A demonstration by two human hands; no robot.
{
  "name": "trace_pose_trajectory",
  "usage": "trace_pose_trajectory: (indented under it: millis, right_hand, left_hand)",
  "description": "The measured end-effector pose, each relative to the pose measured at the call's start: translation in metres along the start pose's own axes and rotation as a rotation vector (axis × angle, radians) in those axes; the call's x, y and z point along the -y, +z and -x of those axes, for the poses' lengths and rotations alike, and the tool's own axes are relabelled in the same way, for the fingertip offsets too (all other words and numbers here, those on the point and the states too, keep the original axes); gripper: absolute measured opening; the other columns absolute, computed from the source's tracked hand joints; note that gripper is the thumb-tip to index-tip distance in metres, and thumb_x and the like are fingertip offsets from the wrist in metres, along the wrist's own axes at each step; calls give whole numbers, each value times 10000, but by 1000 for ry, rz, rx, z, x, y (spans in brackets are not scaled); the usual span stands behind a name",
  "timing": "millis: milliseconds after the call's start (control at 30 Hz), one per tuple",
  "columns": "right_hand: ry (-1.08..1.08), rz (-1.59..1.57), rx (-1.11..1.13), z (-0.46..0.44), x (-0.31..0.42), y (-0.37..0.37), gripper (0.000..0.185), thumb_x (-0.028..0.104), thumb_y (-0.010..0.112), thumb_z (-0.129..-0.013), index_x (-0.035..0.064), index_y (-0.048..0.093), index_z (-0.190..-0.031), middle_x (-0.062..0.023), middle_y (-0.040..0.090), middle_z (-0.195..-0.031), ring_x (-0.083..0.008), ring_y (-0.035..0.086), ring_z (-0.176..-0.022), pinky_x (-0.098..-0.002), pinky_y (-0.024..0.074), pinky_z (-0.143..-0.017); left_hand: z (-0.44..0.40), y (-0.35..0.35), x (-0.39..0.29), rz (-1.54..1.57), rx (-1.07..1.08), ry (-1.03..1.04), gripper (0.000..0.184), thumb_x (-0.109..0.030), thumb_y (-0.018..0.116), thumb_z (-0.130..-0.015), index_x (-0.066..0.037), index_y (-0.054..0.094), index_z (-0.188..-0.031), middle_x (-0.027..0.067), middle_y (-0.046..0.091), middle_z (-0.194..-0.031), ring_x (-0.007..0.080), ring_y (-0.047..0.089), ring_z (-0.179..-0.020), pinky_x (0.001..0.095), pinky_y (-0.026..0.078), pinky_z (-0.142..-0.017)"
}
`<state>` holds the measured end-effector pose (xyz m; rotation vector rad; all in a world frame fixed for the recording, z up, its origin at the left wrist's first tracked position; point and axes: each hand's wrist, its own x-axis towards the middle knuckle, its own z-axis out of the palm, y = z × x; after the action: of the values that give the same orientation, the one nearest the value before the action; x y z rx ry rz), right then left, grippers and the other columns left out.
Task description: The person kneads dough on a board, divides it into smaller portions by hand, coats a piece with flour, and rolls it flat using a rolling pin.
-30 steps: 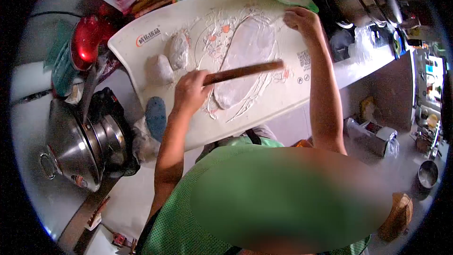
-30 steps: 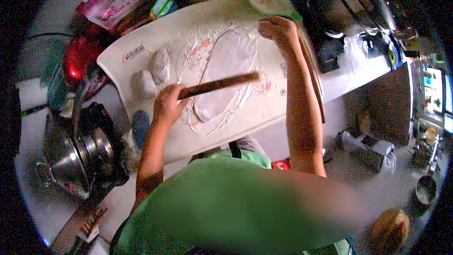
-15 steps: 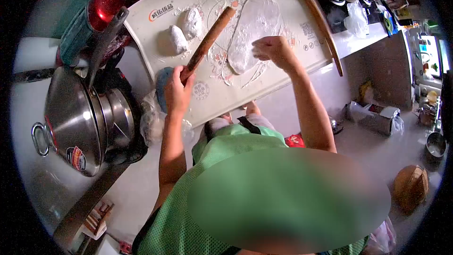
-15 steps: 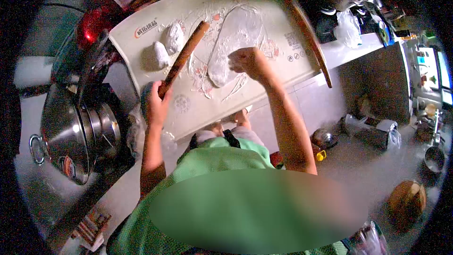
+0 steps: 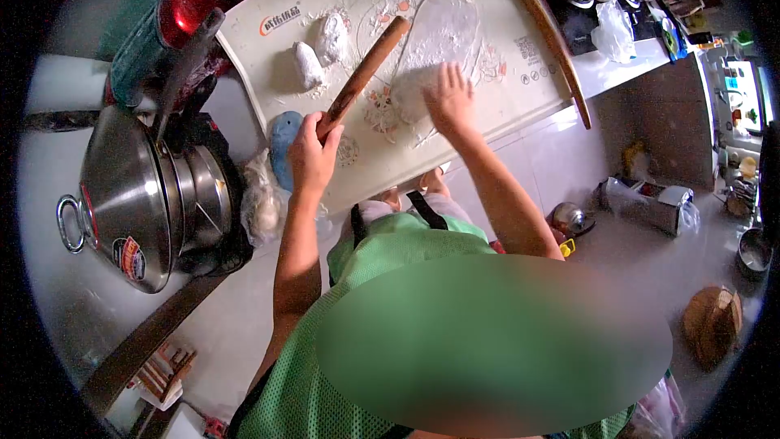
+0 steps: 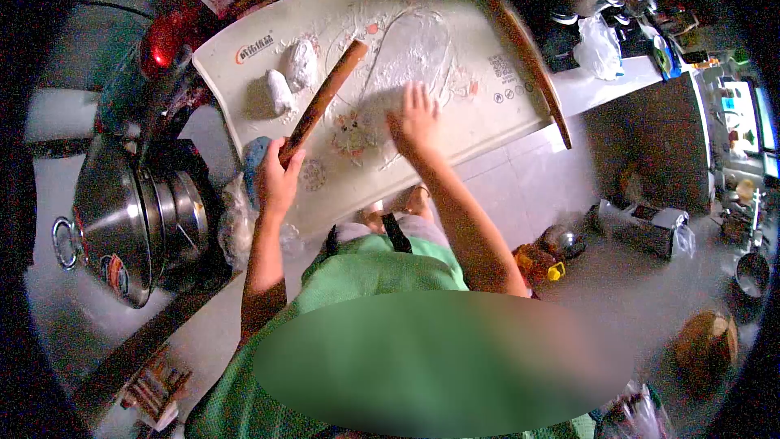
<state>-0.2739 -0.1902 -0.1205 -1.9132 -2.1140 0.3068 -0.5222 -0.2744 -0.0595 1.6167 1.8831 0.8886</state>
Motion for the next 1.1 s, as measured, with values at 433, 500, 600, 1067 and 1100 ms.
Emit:
trace_pose_trajectory:
  millis: [433,500,600,1067,1100]
  right_hand:
    - [-236,-212,-336,-9,-22,-56,410,173,614,-810,90,506,-1198,-142,511,-1155,-322,472,-1055,-439,388,-892]
    - [-132,-54,-245,-37,-45,-51,463,334,527,-876,76,467,-1257,-173,459,-1267,-351,412,-1180,-467,325,-982]
    - [-105,115,-135,-42,-68,-24,552,443,426,-910,68,414,-1316,-202,387,-1359,-364,334,-1274,-482,264,-1040]
    - [-54,54,-24,27,-39,-26,636,401,437,-900,-7,316,-1371,-204,311,-1426,-331,310,-1311,-448,237,-1068]
    - [-92,64,-8,48,-39,-27,620,371,435,-896,-1,311,-1376,-193,311,-1430,-322,295,-1323,-451,220,-1077]
  left_hand:
    - [-68,52,-18,-233,134,394,357,-179,687,-754,-78,557,-1071,108,604,-965,294,588,-900,395,462,-765]
    - [-94,69,-21,-293,184,606,361,-147,682,-736,-85,569,-1073,103,589,-1039,303,548,-995,409,433,-857]
    - [-120,81,-18,-352,308,603,364,-193,689,-741,-93,585,-1074,123,509,-1211,315,467,-1134,412,376,-966]
    - [-107,109,-17,-492,117,619,637,-457,447,-879,20,414,-1300,182,380,-1381,315,308,-1306,473,196,-1088]
    - [-89,103,-19,-513,140,584,666,-454,465,-861,31,395,-1311,192,395,-1369,317,318,-1303,478,183,-1092]
